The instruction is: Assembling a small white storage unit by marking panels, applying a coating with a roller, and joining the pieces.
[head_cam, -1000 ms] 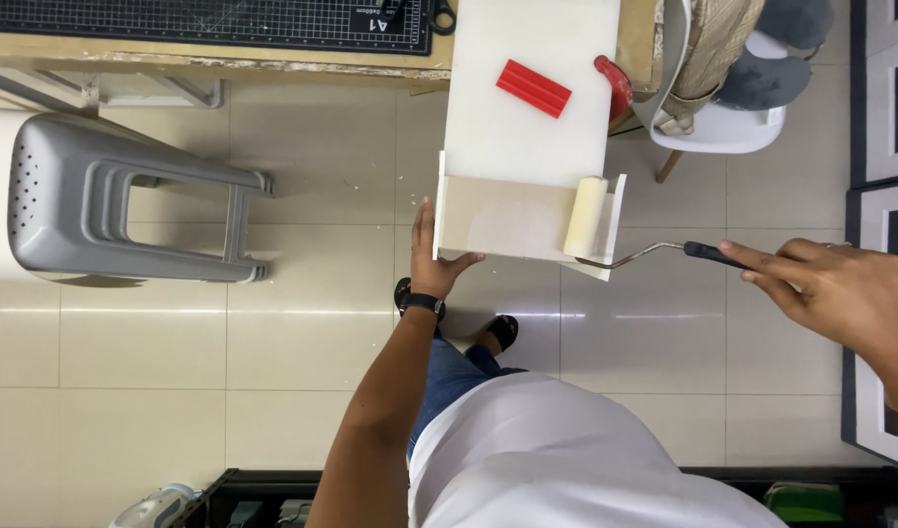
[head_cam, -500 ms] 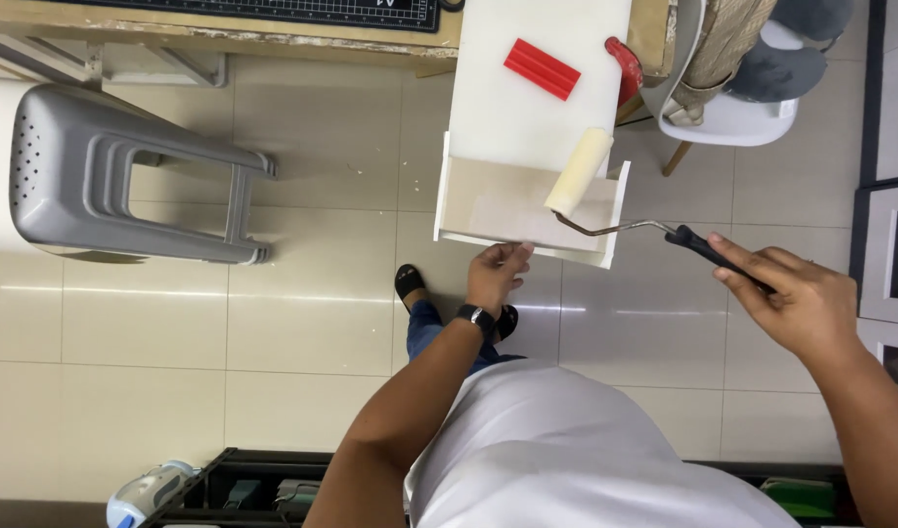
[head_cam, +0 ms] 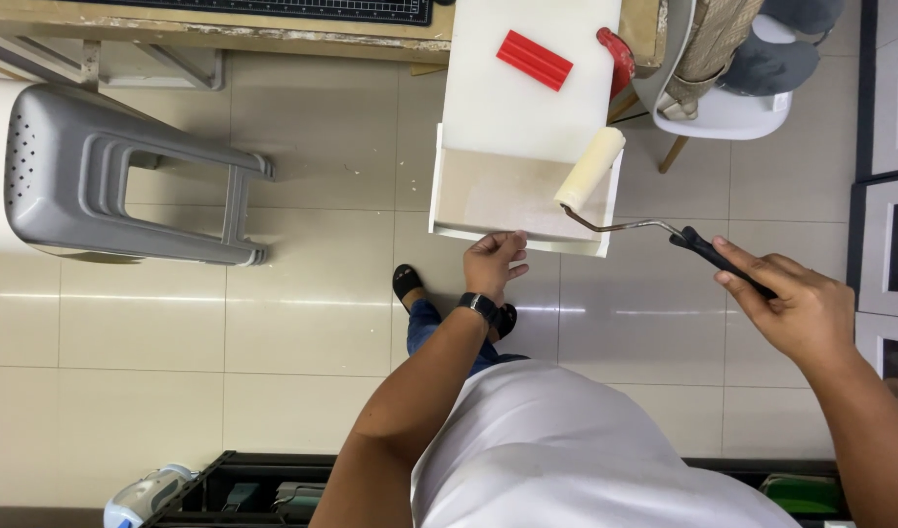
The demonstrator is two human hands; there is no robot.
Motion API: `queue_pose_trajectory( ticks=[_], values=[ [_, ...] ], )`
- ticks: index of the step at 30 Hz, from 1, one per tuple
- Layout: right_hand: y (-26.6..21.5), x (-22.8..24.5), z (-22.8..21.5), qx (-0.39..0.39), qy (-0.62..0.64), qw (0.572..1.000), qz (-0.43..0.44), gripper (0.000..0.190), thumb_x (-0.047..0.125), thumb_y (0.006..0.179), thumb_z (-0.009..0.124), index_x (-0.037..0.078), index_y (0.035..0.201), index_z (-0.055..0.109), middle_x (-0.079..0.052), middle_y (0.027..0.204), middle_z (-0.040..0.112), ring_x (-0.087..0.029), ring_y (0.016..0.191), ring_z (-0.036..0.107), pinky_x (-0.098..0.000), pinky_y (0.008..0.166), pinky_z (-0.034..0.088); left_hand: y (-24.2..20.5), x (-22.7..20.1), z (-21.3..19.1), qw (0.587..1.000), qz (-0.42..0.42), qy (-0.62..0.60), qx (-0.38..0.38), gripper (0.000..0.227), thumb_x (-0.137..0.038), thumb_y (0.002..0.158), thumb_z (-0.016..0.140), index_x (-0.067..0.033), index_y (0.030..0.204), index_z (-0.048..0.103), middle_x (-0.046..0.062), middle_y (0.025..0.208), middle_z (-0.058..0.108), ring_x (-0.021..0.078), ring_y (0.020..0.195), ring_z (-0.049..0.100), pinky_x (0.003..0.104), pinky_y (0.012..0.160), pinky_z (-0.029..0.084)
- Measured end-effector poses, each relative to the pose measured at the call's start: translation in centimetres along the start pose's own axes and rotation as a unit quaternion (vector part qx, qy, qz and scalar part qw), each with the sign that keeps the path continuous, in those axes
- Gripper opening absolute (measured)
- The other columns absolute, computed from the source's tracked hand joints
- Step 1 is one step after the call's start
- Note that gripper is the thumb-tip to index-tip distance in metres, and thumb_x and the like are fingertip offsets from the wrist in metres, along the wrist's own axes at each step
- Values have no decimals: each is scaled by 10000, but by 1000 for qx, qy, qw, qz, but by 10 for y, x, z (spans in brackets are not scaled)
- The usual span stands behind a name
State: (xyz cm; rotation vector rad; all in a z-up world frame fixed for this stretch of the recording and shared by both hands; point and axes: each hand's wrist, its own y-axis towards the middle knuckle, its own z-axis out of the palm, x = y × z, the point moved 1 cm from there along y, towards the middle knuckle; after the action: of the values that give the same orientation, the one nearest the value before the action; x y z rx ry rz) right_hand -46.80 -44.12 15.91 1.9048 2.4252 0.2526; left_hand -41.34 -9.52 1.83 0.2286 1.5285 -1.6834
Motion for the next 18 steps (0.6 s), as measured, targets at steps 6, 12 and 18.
queue_pose_trajectory(
  ticks=[6,12,18],
  values=[
    [-6,-3,5,11,-10,1000,16,425,411,1080,722,397,1504,690,118,834,605,-85,644,482,-250,546,392,10,11,-1,999,32,-21,9,115,-173,829,800,-113,798,707,33,839,722,133,773,674,339,708,643],
    [-4,-5,7,6,-7,1000,14,418,399,1083,731,388,1500,699,113,831,603,-89,640,483,-249,540,388,14,15,-5,996,93,8,15,75,-188,814,770,-155,782,711,-13,868,716,102,761,631,322,692,615],
    [2,-3,9,-4,-3,1000,-1,407,387,1088,738,378,1493,704,107,827,610,-83,639,484,-243,534,372,24,26,-7,991,125,23,27,49,-183,842,772,-163,806,747,-30,874,753,105,847,662,290,696,546]
  ],
)
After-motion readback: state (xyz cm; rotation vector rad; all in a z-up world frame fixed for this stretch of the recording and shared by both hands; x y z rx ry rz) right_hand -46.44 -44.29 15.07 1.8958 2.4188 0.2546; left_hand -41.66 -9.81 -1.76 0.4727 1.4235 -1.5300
